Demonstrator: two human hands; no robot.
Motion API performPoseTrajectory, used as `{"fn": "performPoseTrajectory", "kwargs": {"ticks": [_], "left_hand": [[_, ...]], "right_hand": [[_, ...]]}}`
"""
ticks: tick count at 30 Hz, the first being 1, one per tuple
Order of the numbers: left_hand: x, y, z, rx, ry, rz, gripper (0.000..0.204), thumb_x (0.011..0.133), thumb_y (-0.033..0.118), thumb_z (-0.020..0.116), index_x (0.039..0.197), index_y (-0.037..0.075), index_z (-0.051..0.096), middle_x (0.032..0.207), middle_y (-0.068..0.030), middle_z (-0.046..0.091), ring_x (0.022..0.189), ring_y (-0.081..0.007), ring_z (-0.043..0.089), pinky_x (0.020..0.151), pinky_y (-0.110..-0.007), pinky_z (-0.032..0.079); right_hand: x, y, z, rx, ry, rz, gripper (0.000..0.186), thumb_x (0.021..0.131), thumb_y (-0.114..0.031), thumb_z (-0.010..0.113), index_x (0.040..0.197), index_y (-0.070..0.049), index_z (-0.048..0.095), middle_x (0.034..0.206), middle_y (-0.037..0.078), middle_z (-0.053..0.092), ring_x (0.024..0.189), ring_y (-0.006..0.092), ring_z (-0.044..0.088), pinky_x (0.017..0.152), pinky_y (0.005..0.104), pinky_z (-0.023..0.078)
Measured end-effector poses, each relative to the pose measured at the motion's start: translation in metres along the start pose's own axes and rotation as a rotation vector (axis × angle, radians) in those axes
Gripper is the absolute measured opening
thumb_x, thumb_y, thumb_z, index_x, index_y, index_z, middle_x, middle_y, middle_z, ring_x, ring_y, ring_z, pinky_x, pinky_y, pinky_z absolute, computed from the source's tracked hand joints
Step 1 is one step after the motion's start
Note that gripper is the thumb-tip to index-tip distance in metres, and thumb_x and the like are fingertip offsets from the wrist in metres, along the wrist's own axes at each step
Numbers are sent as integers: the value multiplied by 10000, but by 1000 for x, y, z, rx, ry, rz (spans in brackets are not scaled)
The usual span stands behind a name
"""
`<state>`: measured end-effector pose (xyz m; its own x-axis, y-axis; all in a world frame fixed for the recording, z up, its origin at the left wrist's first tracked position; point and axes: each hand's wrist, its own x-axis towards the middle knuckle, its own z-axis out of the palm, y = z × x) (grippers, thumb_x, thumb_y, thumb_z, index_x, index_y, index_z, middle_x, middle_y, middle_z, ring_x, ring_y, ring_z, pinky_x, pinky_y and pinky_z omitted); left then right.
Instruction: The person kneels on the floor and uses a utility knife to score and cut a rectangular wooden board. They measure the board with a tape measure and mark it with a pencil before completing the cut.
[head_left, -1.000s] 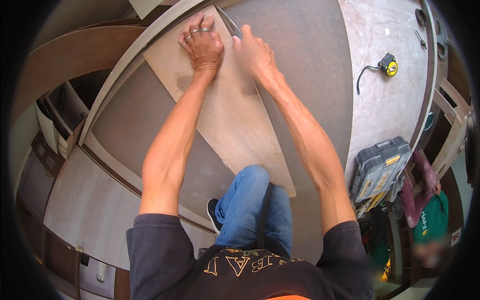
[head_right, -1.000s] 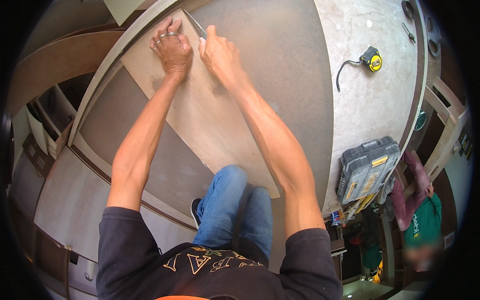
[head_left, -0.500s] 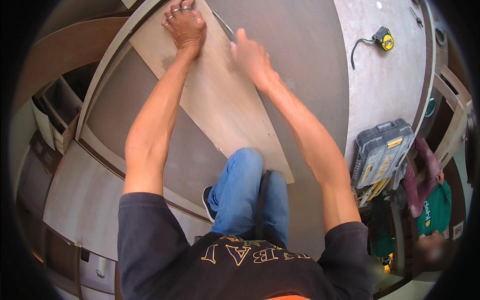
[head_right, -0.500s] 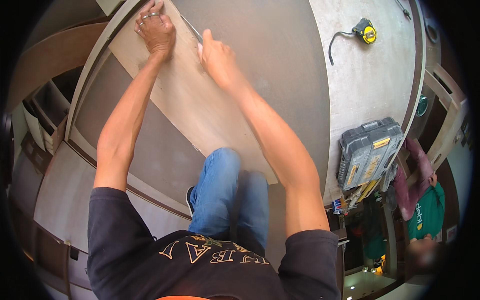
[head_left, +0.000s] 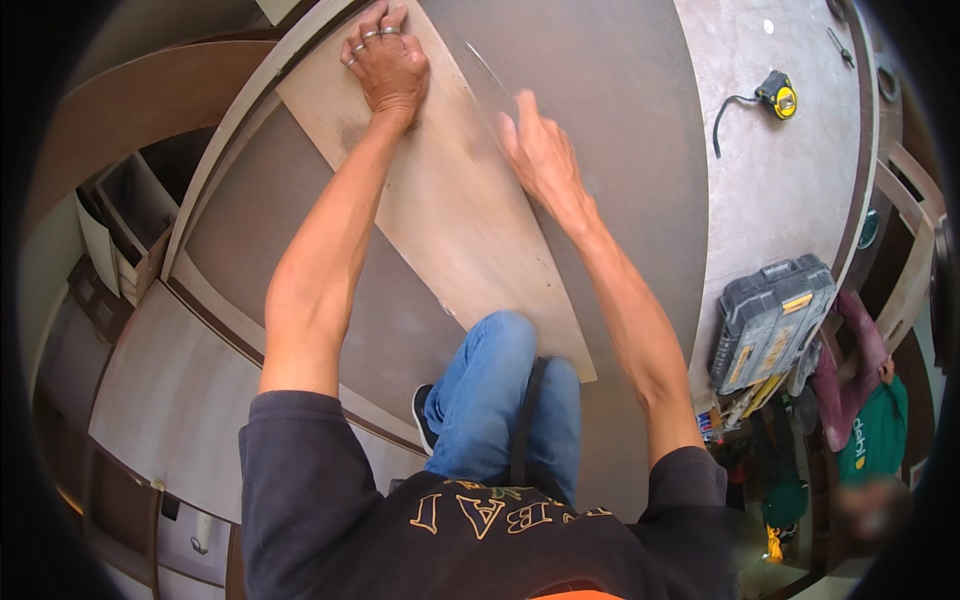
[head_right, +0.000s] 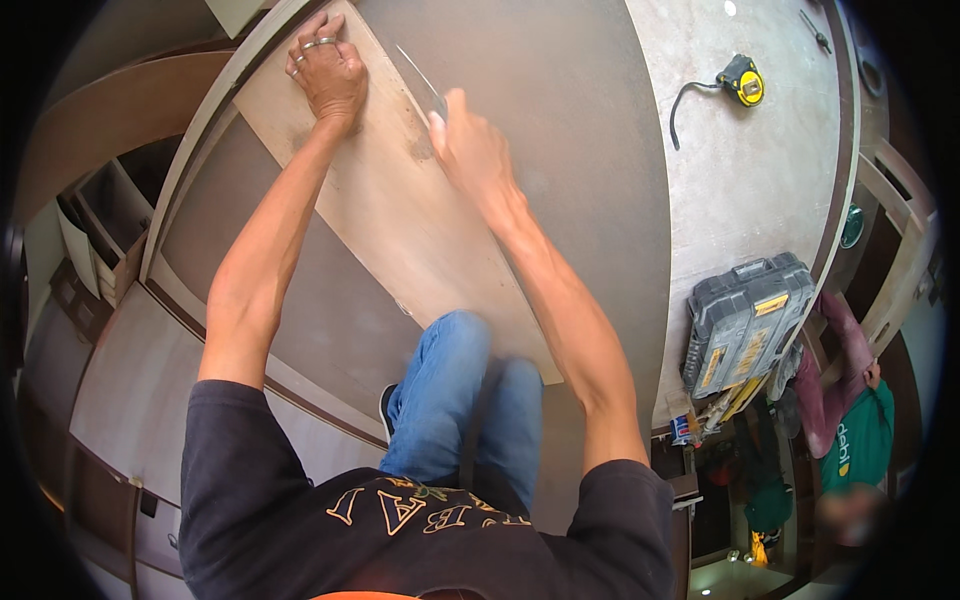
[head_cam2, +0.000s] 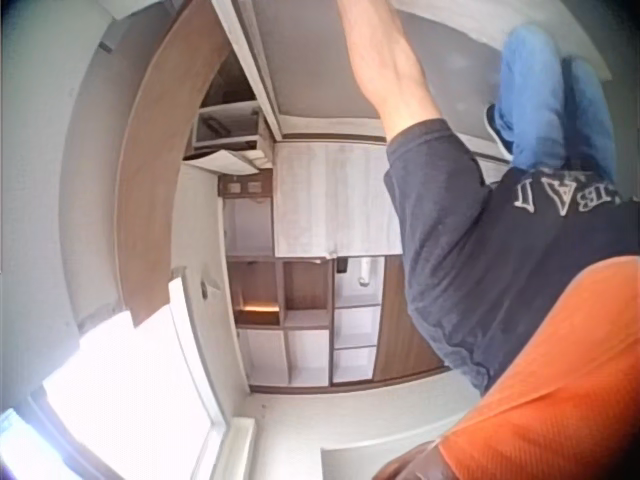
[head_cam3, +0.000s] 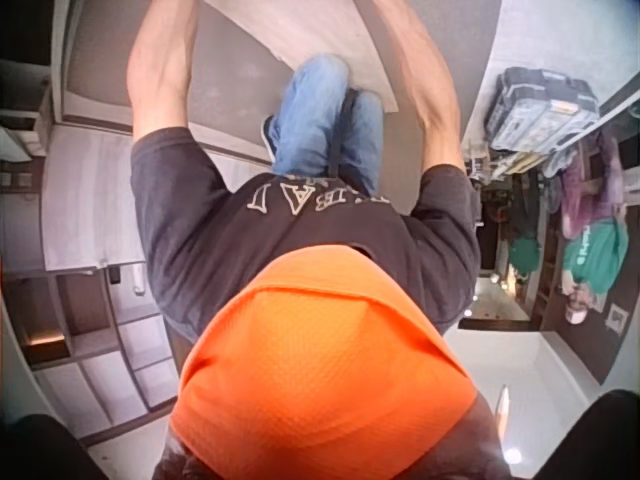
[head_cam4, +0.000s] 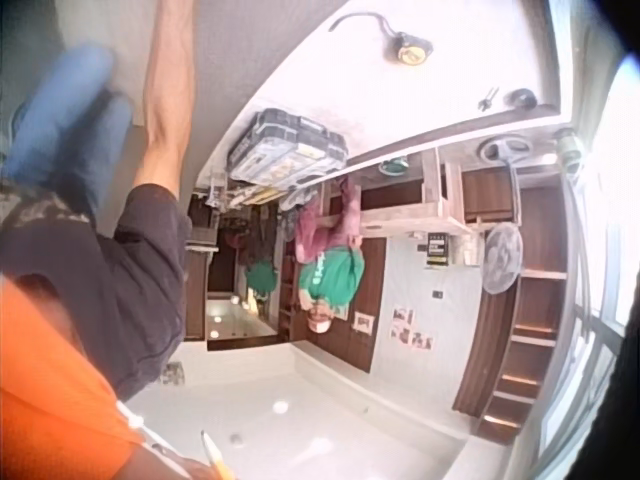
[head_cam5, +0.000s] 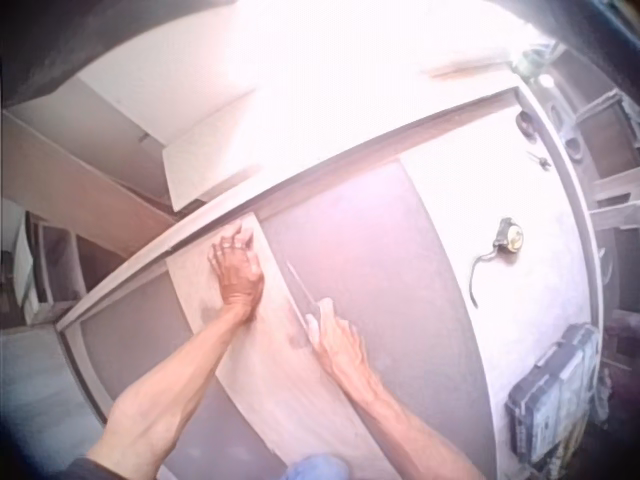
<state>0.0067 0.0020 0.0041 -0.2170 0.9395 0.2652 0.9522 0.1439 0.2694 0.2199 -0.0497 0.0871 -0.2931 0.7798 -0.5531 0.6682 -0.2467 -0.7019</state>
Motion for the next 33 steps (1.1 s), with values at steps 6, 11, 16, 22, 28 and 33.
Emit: {"fn": "performPoseTrajectory", "kwargs": {"ticks": [6,11,16,22,28,33], "left_hand": [[0,-9,7,38,23,-13,371,797,142,582,1158,199,644,1301,16,526,1294,-209,423,1096,-465,266],[1,-4,1,27,-23,-24,391,834,93,567,1208,197,614,1332,7,512,1296,-216,424,1124,-469,261],[1,-4,-3,23,-22,-22,389,833,94,567,1207,192,610,1331,8,508,1297,-210,424,1125,-472,259],[0,-8,3,60,10,-3,393,808,123,584,1191,200,620,1315,17,519,1293,-210,431,1106,-464,263],[1,-4,4,38,13,-17,390,842,88,565,1208,213,623,1338,22,522,1289,-228,438,1107,-461,280],[0,-7,5,36,33,-2,407,838,88,561,1219,211,634,1343,23,532,1256,-248,458,1099,-460,286]], "right_hand": [[89,-40,10,-13,7,-15,358,1001,-301,478,1181,8,481,891,284,683,894,475,655,810,547,488],[98,-41,18,-47,62,-62,321,988,-293,495,1119,-1,474,864,294,683,856,499,658,775,565,502],[98,-44,22,-61,91,-81,293,982,-288,507,1068,-11,469,833,294,681,828,502,661,760,579,504],[99,-50,21,-103,42,-40,274,985,-278,505,1066,-19,465,863,295,683,866,498,663,789,583,502],[96,-43,21,-121,88,-128,261,991,-257,504,1055,-9,460,855,283,686,870,484,668,808,566,510],[10,1,20,-66,-35,-27,240,994,-234,520,1048,-13,446,821,271,668,822,476,656,745,568,501]]}}
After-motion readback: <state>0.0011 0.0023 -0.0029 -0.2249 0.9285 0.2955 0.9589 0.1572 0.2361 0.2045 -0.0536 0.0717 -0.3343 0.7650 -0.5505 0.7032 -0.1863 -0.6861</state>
